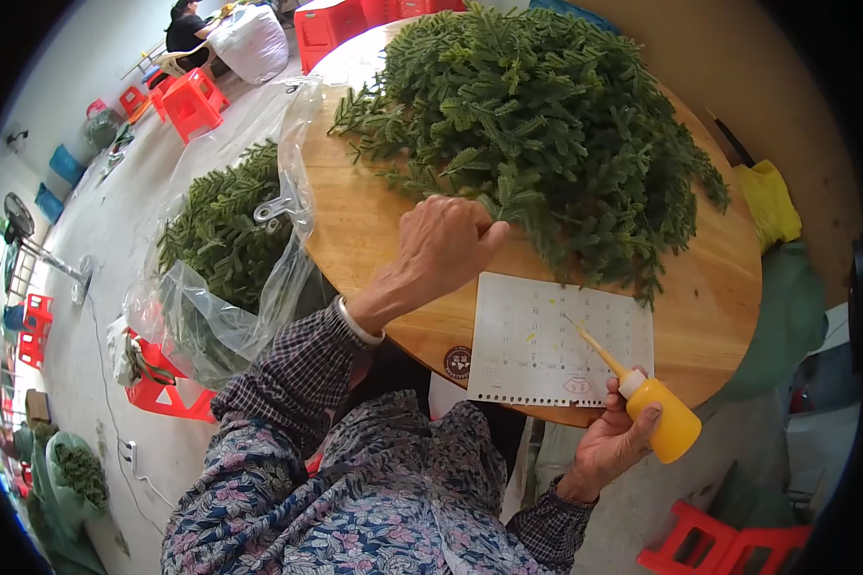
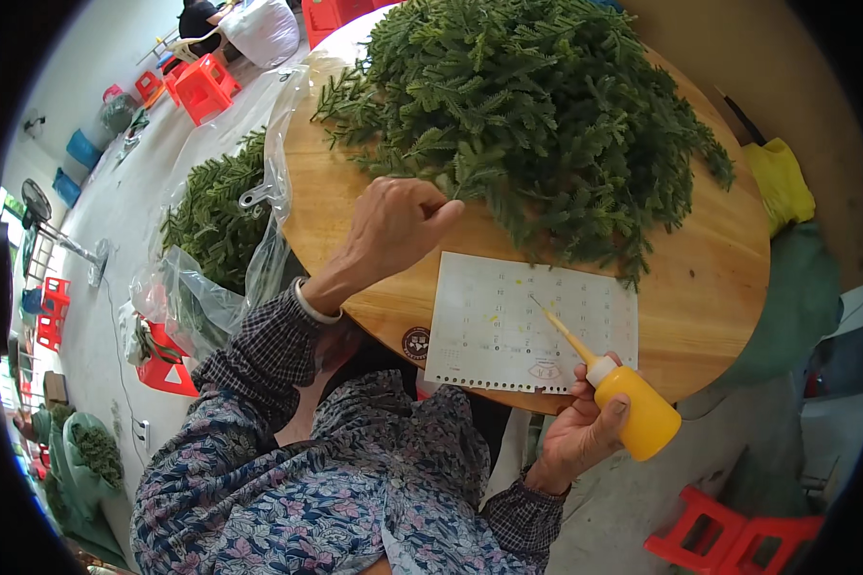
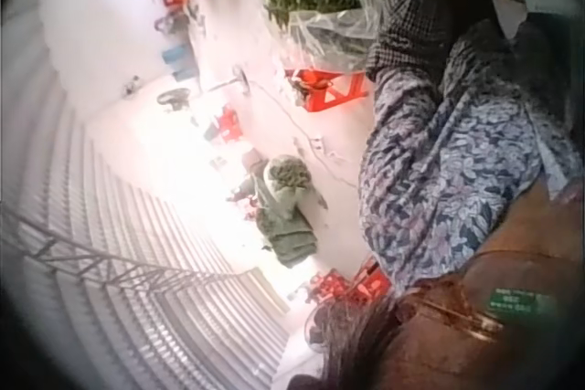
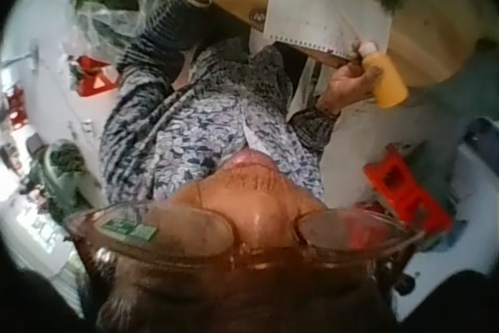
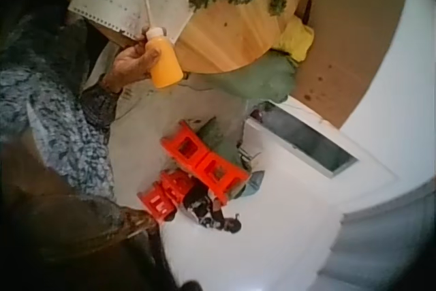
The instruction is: Apply glue from a squeeze bottle to small evergreen sprigs and stick them onto a paper template.
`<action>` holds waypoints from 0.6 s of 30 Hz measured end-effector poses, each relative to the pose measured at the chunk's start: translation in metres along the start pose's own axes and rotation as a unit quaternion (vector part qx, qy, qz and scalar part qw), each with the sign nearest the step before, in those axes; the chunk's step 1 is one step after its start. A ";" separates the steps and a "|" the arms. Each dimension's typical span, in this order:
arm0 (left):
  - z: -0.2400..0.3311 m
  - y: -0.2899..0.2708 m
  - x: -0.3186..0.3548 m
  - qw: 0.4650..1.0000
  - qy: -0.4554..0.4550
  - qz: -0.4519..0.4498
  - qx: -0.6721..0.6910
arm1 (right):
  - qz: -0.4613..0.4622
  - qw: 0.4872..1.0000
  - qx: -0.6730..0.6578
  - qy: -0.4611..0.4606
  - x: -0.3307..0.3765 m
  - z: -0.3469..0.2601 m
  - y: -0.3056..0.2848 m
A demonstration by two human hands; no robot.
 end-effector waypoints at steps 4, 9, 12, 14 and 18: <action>0.023 -0.013 0.029 0.995 -0.010 0.005 0.097 | 0.007 1.000 0.006 -0.012 0.002 0.000 -0.001; 0.032 -0.014 0.066 0.936 -0.139 -0.050 0.318 | 0.002 1.000 0.001 -0.011 0.002 -0.001 0.001; 0.027 -0.019 0.073 0.885 -0.171 0.015 0.434 | 0.010 1.000 -0.005 -0.015 0.003 -0.004 0.001; 0.027 -0.023 0.077 0.858 -0.186 0.063 0.475 | 0.015 1.000 -0.004 -0.014 0.003 -0.004 0.001; 0.043 -0.018 0.089 0.869 -0.172 -0.031 0.463 | 0.013 1.000 -0.004 -0.003 0.002 -0.003 -0.001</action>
Point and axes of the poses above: each hand's wrist, its own x-axis away from the middle knuckle, its own y-axis out of the palm, z = x × y, the point moved 3 cm from there along -x, towards the middle knuckle, and after that the axes turned 8 degrees about -z, right-handed, at the moved point
